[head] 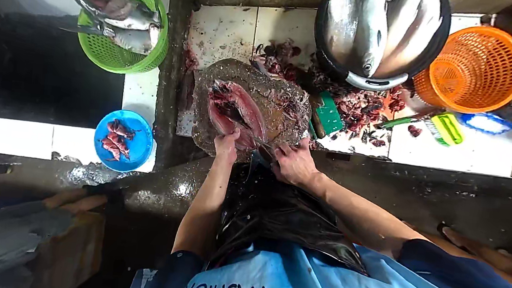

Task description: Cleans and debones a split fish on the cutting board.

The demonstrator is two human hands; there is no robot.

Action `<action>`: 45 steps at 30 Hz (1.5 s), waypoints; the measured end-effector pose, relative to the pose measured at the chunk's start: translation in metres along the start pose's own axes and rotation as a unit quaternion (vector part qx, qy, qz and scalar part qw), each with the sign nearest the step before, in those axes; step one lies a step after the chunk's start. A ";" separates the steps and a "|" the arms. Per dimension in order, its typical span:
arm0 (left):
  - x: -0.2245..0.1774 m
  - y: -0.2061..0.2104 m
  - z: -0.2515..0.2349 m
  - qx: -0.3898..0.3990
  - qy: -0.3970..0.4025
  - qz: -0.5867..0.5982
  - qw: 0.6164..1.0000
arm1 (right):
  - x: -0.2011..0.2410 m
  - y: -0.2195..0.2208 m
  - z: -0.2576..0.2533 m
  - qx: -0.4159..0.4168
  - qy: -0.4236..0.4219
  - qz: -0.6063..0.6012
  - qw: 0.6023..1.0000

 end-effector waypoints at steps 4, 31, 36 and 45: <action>-0.002 -0.001 -0.001 -0.008 -0.002 -0.008 1.000 | 0.013 0.016 -0.034 -0.052 -0.020 -0.014 0.998; -0.064 0.008 -0.020 -0.046 0.107 -0.229 0.966 | -0.070 -0.080 -0.015 -0.183 0.072 -0.360 0.912; -0.057 0.027 -0.034 0.014 0.033 -0.237 0.971 | -0.039 -0.024 -0.011 -0.046 -0.018 -0.077 0.996; -0.046 0.016 -0.026 0.007 0.020 -0.134 0.991 | -0.001 0.001 -0.033 -0.017 0.024 -0.057 0.998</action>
Point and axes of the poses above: each hand's wrist, its own z-axis away from the middle knuckle, its own y-axis out of the palm, x = y × z, the point moved 10 cm from there along -z, towards the middle knuckle, and after that the axes turned 7 degrees about -x, right-handed, at the moved point
